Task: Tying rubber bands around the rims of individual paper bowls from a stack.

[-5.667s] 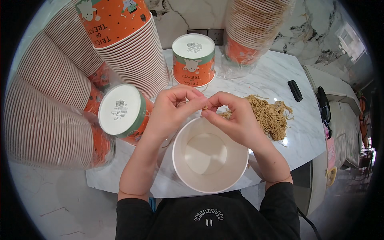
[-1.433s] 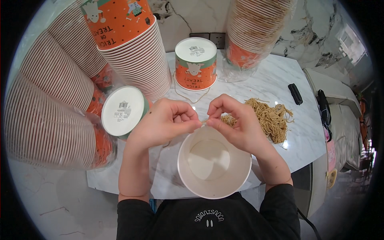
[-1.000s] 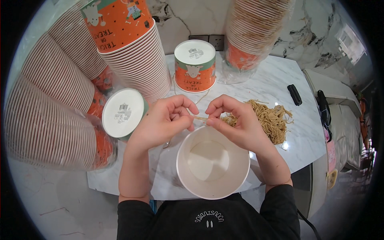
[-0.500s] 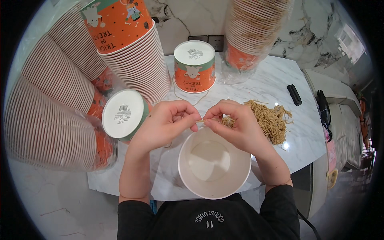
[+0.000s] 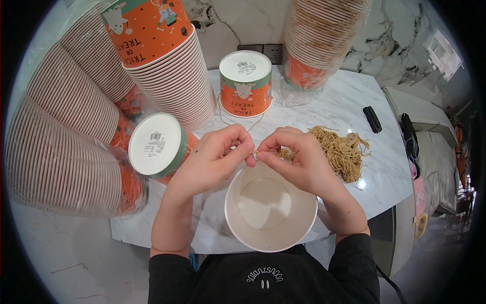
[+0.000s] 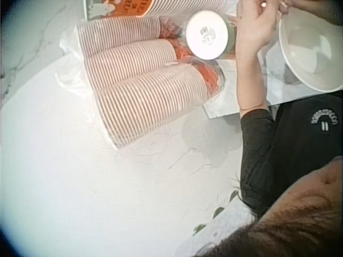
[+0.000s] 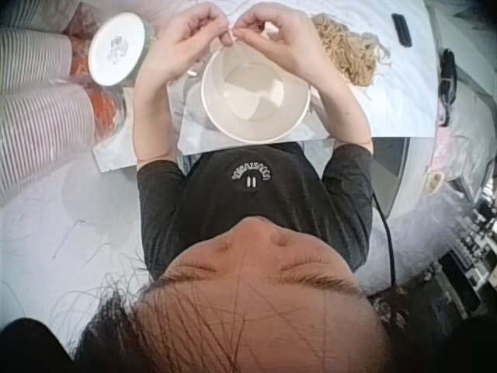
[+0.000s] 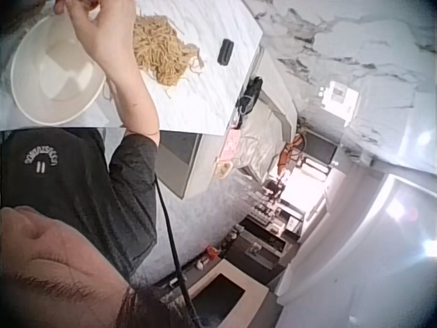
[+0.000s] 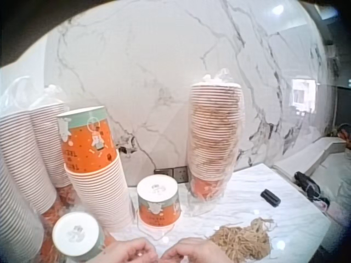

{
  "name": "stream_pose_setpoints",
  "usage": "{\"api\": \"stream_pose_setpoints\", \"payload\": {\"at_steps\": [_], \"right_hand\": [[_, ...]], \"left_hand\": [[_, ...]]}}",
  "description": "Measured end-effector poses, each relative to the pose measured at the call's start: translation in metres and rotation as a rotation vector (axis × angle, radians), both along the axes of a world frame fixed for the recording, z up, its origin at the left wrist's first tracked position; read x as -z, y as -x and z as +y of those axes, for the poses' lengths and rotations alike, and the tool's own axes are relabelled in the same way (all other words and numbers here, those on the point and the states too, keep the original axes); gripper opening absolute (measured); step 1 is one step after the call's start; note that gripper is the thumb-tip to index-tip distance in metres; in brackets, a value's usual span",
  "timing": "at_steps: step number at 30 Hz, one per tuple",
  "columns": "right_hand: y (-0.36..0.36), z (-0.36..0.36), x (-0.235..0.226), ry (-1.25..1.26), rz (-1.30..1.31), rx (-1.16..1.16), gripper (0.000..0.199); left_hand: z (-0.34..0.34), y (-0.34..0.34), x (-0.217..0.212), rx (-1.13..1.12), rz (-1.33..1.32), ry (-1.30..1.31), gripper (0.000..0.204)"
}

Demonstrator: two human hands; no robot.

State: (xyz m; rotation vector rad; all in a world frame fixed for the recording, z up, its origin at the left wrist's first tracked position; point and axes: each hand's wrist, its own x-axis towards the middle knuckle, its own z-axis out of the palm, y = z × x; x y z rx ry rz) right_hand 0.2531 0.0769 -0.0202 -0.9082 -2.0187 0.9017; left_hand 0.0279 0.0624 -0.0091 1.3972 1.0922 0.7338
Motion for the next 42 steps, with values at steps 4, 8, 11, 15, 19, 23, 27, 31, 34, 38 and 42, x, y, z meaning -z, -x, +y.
{"api": "stream_pose_setpoints", "payload": {"at_steps": [4,8,11,15,19,23,27,31,34,38,42], "right_hand": [[-0.004,0.001,-0.003,0.066,-0.065,-0.006,0.011],[-0.002,0.001,-0.005,0.107,-0.002,-0.007,0.01],[0.0,0.001,-0.007,0.064,0.02,-0.003,0.008],[-0.003,0.005,-0.001,-0.14,0.06,-0.049,0.013],[0.001,0.003,0.003,-0.106,0.13,-0.033,0.012],[0.0,0.002,0.0,-0.243,0.05,-0.019,0.011],[-0.004,0.004,0.002,-0.352,-0.103,-0.025,0.014],[-0.005,0.003,0.0,-0.351,-0.176,-0.044,0.013],[-0.003,0.003,0.005,-0.289,-0.216,-0.07,0.006],[-0.001,0.0,0.003,-0.32,-0.194,-0.059,0.011],[0.004,-0.001,0.007,-0.286,-0.133,-0.105,0.019]], "left_hand": [[-0.001,-0.003,0.004,-0.007,-0.022,-0.06,0.019],[0.0,-0.003,0.018,-0.032,-0.107,-0.203,0.017],[-0.005,-0.002,0.005,-0.04,-0.04,-0.174,0.016],[-0.012,-0.009,-0.002,-0.029,-0.042,-0.24,0.013],[-0.019,-0.015,-0.006,-0.094,-0.21,-0.257,0.01],[-0.027,-0.02,-0.014,-0.236,-0.373,-0.272,0.016],[-0.029,-0.006,-0.019,-0.339,-0.524,-0.43,0.019],[-0.03,0.008,-0.023,-0.33,-0.57,-0.487,0.017],[-0.034,0.004,-0.026,-0.332,-0.582,-0.482,0.018],[-0.042,0.002,-0.029,-0.289,-0.614,-0.528,0.017],[-0.05,0.0,-0.033,-0.268,-0.587,-0.483,0.016]]}}
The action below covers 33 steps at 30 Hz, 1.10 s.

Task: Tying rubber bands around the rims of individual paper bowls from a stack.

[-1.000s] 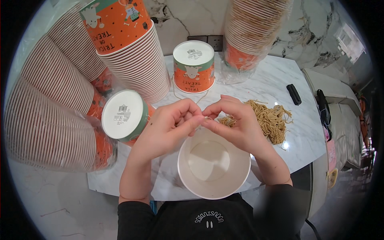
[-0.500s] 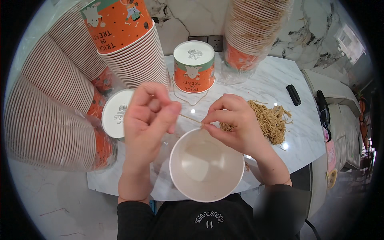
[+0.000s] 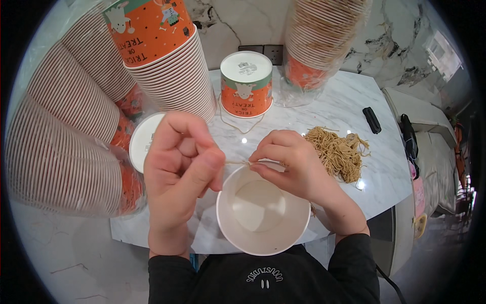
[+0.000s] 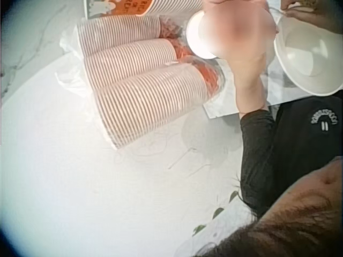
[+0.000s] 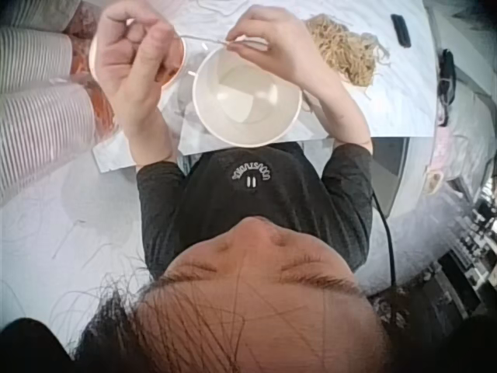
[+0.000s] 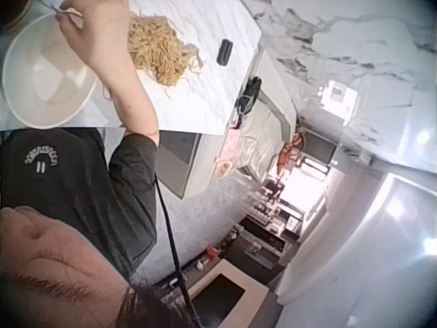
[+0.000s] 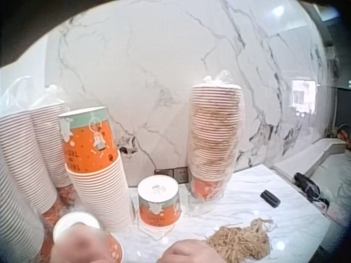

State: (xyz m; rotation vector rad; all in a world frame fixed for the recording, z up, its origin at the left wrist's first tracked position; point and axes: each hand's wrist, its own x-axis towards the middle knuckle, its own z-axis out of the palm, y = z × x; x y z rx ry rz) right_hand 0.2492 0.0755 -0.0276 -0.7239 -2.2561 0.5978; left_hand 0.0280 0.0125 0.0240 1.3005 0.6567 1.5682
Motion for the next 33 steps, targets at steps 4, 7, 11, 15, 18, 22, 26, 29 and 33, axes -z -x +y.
{"api": "stream_pose_setpoints", "payload": {"at_steps": [4,7,11,15,18,22,26,29,33], "right_hand": [[0.006,0.002,0.003,-0.025,0.037,-0.003,0.02],[0.009,0.002,0.004,-0.092,0.069,-0.057,0.014],[0.01,0.0,0.005,-0.116,0.023,-0.079,0.02],[0.01,-0.002,0.006,-0.187,-0.03,-0.118,0.023],[0.007,-0.007,0.002,-0.215,-0.11,-0.079,0.02],[0.002,-0.007,-0.001,-0.233,-0.114,-0.005,0.017],[-0.005,0.001,-0.008,-0.17,-0.156,0.162,0.013],[-0.013,0.02,0.004,-0.198,-0.083,0.395,0.01],[-0.014,0.035,0.013,-0.069,0.027,0.456,0.013]], "left_hand": [[-0.006,-0.004,-0.005,0.097,0.012,0.137,0.018],[-0.006,-0.008,-0.001,0.15,0.028,0.14,0.02],[-0.012,-0.009,-0.004,0.125,0.075,0.102,0.021],[-0.014,-0.008,-0.005,0.098,0.097,0.082,0.022],[-0.015,-0.01,-0.003,0.083,0.079,0.033,0.021],[-0.012,-0.008,0.0,0.033,0.007,-0.044,0.019],[-0.012,-0.006,-0.006,0.025,0.005,0.048,0.017],[-0.014,-0.006,-0.013,-0.01,0.053,0.143,0.014],[-0.021,0.0,-0.018,0.0,-0.046,-0.017,0.01]]}}
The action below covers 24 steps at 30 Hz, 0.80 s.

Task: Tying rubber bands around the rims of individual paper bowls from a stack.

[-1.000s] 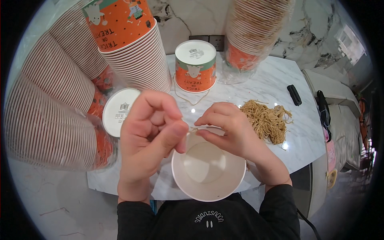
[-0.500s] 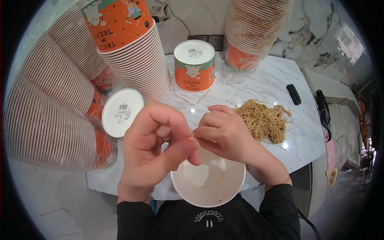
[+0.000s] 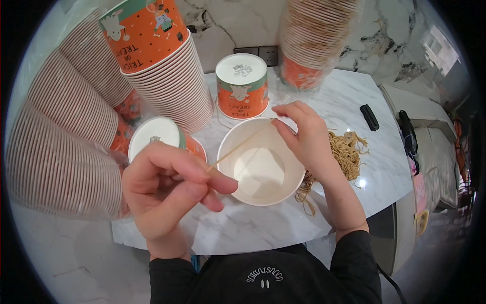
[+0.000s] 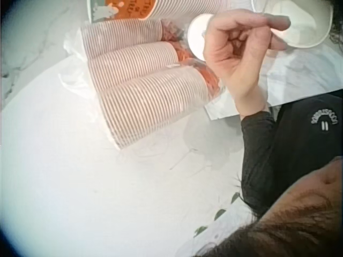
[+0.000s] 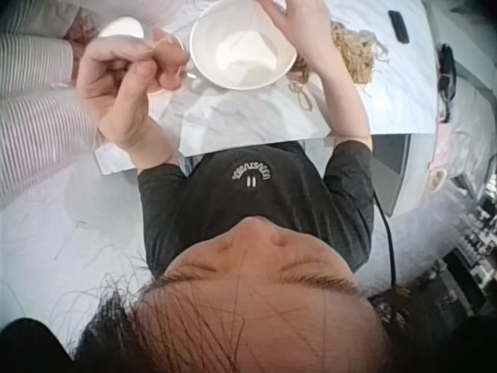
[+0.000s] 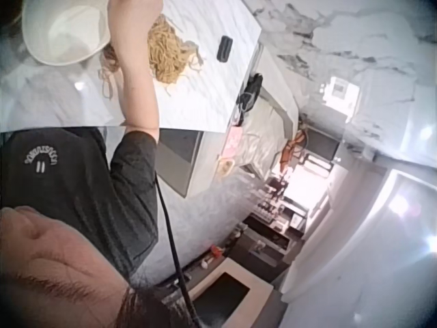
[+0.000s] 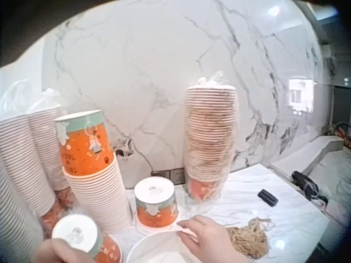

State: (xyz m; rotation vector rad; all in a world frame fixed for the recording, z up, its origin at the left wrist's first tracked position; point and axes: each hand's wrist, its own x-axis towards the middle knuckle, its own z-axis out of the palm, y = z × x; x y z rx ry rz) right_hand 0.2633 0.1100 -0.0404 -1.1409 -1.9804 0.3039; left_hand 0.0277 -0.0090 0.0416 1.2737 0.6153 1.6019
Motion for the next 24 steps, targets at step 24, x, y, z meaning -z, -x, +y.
{"api": "stream_pose_setpoints", "payload": {"at_steps": [24], "right_hand": [[-0.046,-0.026,-0.056,0.254,0.384,-0.384,0.011]], "left_hand": [[0.047,0.027,0.017,0.374,0.569,0.411,0.01]]}}
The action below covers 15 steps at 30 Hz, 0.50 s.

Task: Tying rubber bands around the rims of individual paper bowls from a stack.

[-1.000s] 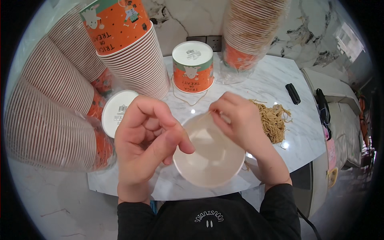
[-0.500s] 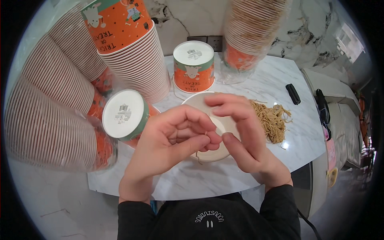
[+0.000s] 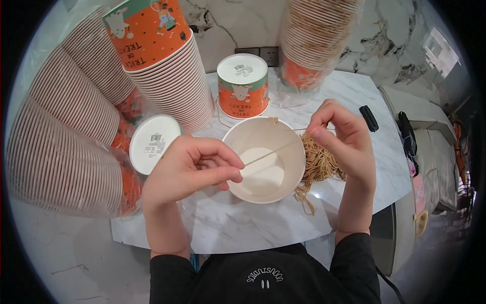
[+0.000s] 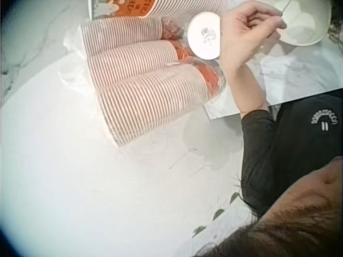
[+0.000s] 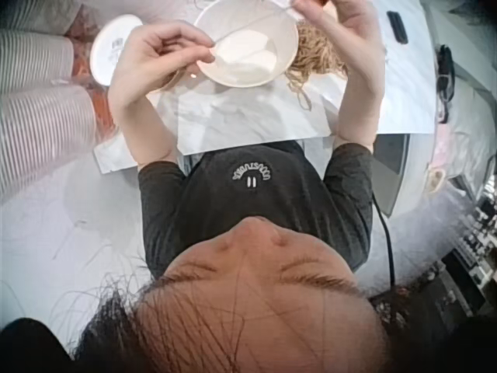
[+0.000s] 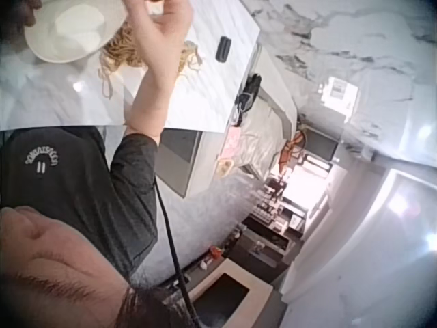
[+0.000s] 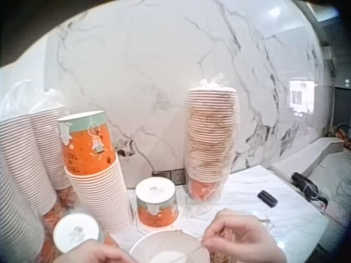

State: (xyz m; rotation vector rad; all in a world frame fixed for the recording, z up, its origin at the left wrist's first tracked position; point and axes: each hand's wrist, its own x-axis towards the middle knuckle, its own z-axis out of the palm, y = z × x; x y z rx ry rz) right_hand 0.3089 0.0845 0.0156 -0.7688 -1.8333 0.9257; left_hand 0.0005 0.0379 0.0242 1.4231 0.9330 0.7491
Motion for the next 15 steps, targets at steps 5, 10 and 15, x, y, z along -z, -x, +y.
{"api": "stream_pose_setpoints", "payload": {"at_steps": [5,10,15], "right_hand": [[-0.01,0.006,-0.002,0.167,0.109,0.097,0.014],[-0.019,0.015,0.003,0.001,-0.12,0.224,0.012],[0.014,-0.012,0.001,-0.156,-0.202,-0.07,0.039]], "left_hand": [[0.004,-0.003,0.002,-0.081,-0.002,-0.024,0.014],[0.0,-0.012,0.007,-0.092,-0.051,-0.067,0.013],[-0.007,-0.035,0.013,-0.141,0.027,-0.189,0.024]]}}
